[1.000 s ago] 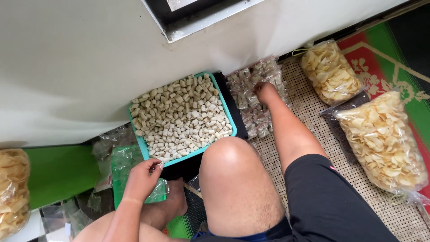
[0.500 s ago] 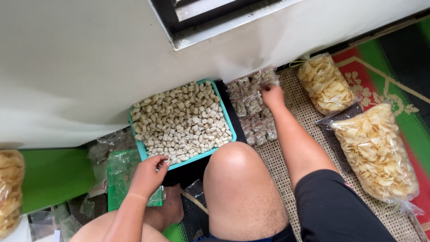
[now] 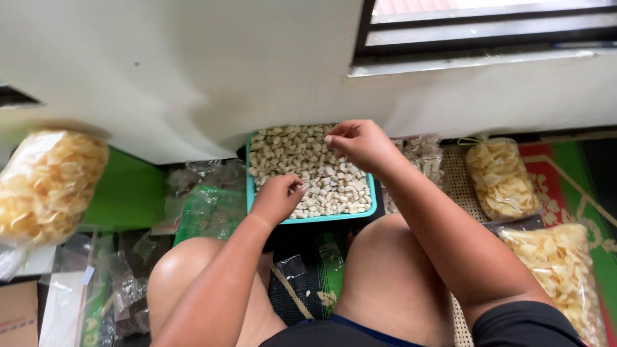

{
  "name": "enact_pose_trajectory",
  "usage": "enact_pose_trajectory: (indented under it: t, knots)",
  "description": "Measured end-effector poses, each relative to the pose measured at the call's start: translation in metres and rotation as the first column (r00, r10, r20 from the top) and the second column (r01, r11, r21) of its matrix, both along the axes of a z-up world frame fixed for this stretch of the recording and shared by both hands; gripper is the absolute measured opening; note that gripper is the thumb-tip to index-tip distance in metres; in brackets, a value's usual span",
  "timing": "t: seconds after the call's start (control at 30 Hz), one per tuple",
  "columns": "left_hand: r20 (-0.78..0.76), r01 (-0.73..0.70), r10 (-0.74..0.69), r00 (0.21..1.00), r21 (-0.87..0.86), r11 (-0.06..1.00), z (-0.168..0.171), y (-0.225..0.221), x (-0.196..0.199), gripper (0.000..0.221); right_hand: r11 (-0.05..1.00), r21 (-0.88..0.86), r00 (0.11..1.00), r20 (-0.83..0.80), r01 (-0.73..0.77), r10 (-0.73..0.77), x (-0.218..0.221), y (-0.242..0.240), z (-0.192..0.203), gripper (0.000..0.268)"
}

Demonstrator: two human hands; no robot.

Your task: The person sits on the floor and packs small white food items from a green tray into small clear plastic bags. They place the filled bags on the floor to the right and continue the process.

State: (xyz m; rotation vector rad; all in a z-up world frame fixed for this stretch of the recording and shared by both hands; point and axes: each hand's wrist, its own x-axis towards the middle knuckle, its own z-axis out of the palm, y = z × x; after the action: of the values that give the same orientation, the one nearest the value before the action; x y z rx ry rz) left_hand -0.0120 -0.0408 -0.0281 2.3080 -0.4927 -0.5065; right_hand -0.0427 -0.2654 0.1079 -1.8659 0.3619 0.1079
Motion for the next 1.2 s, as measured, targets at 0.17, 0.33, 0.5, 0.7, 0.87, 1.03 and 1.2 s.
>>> enact_pose_trajectory:
  t: [0.17,0.33,0.5,0.7,0.87,1.03,1.2]
  knots:
    - [-0.035,-0.036,0.035,0.999,-0.020,0.999,0.008,-0.003,0.004,0.024,0.891,-0.404,0.964,-0.240,-0.207,0.115,0.024,0.030,-0.068,0.025]
    - [-0.099,-0.048,0.039,0.994,-0.091,0.995,0.062,0.028,0.014,0.027,0.695,-0.637,0.943,-0.239,-0.333,0.233,0.036,0.014,-0.155,0.035]
    - [-0.001,-0.092,0.093,0.996,-0.212,0.973,0.133,0.106,0.032,0.026,0.637,-0.668,0.922,-0.254,-0.385,0.292,0.033,-0.006,-0.184,0.042]
    - [0.116,-0.368,0.373,0.921,-0.059,0.928,0.146,0.235,0.038,0.023,0.678,-0.620,0.913,-0.350,-0.394,0.210,0.019,0.041,-0.098,0.046]
    - [-0.013,-0.718,0.718,0.696,0.017,0.696,0.022,0.338,0.025,0.023,0.648,-0.657,0.918,-0.341,-0.386,0.201,0.012,0.040,-0.101,0.048]
    - [-0.074,-0.779,0.794,0.603,0.158,0.606,-0.132,0.386,-0.005,0.029,0.643,-0.667,0.914,-0.383,-0.375,0.135,0.003,0.046,-0.100,0.048]
    - [-0.289,-0.641,0.771,0.568,0.433,0.634,-0.285,0.380,-0.022,0.038,0.584,-0.725,0.928,-0.331,-0.366,0.171,-0.005,0.038,-0.120,0.044]
